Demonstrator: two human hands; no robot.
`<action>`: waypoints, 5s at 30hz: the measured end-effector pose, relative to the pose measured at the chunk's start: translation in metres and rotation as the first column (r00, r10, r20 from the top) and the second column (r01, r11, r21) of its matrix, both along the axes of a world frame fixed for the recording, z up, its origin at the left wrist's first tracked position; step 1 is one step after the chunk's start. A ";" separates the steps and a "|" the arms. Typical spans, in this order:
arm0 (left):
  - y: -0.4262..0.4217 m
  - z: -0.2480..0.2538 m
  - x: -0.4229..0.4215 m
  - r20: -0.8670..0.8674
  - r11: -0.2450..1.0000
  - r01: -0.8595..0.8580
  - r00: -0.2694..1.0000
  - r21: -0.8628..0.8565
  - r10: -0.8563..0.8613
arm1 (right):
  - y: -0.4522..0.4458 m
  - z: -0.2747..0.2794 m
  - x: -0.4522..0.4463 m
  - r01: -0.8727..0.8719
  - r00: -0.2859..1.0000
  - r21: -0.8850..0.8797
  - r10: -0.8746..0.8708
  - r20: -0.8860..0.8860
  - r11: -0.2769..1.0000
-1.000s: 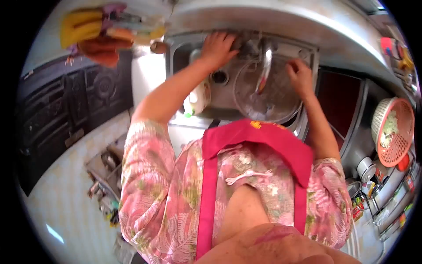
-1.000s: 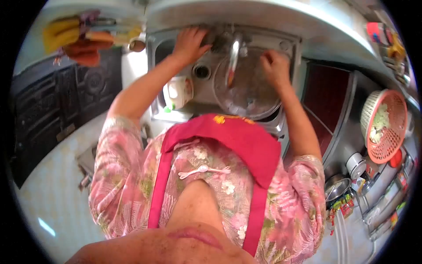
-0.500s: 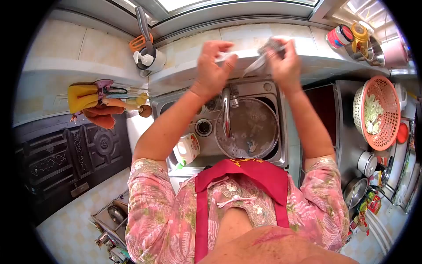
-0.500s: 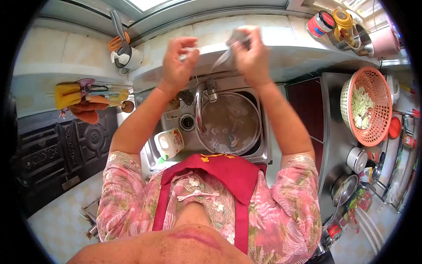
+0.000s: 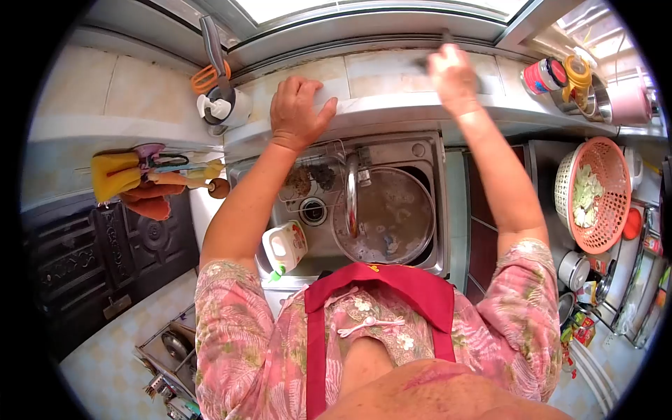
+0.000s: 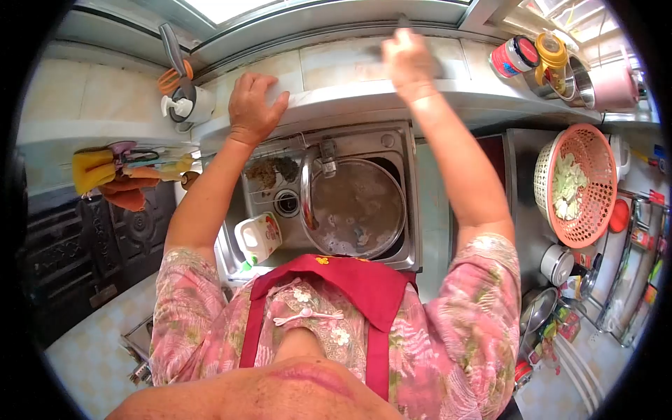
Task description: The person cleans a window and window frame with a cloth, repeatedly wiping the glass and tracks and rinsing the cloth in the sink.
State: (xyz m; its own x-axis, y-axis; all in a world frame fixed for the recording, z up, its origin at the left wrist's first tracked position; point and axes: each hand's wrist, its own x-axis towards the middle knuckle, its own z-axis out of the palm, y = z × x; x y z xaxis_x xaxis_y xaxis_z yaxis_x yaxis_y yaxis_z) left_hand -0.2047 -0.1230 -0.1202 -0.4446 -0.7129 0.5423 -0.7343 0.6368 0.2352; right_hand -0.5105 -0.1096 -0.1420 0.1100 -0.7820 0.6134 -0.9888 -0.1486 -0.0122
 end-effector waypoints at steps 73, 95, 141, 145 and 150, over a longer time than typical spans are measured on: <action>0.263 -0.198 0.096 0.212 0.432 -0.116 0.961 0.895 -0.180 | 0.273 -0.294 0.127 -0.578 0.377 0.620 -0.500 0.780 0.530; 0.286 -0.234 0.056 -0.008 -0.161 0.411 0.380 0.897 0.925 | 0.283 -0.218 0.156 -0.193 0.917 0.869 -0.230 0.325 0.456; 0.240 -0.211 0.009 -0.209 -0.104 0.335 0.770 0.936 0.602 | 0.299 -0.136 0.215 -0.693 0.290 0.376 -0.240 0.926 0.615; 0.244 -0.202 0.005 -0.237 -0.100 0.526 0.534 0.844 0.811 | 0.283 -0.182 0.231 -0.428 0.621 0.278 0.056 0.782 0.860; 0.243 -0.193 -0.010 -0.019 -0.095 0.644 0.168 0.759 0.986 | 0.240 -0.258 0.168 -0.245 0.848 0.575 -0.115 0.517 0.781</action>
State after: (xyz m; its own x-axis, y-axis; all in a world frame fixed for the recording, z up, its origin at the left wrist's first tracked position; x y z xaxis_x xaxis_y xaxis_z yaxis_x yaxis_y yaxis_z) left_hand -0.2151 0.1199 -0.3135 -0.1293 -0.4458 -0.8858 0.4627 -0.8172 0.3437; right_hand -0.3428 0.1303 -0.3996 -0.0035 -1.0000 -0.0033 -0.7967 0.0048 -0.6044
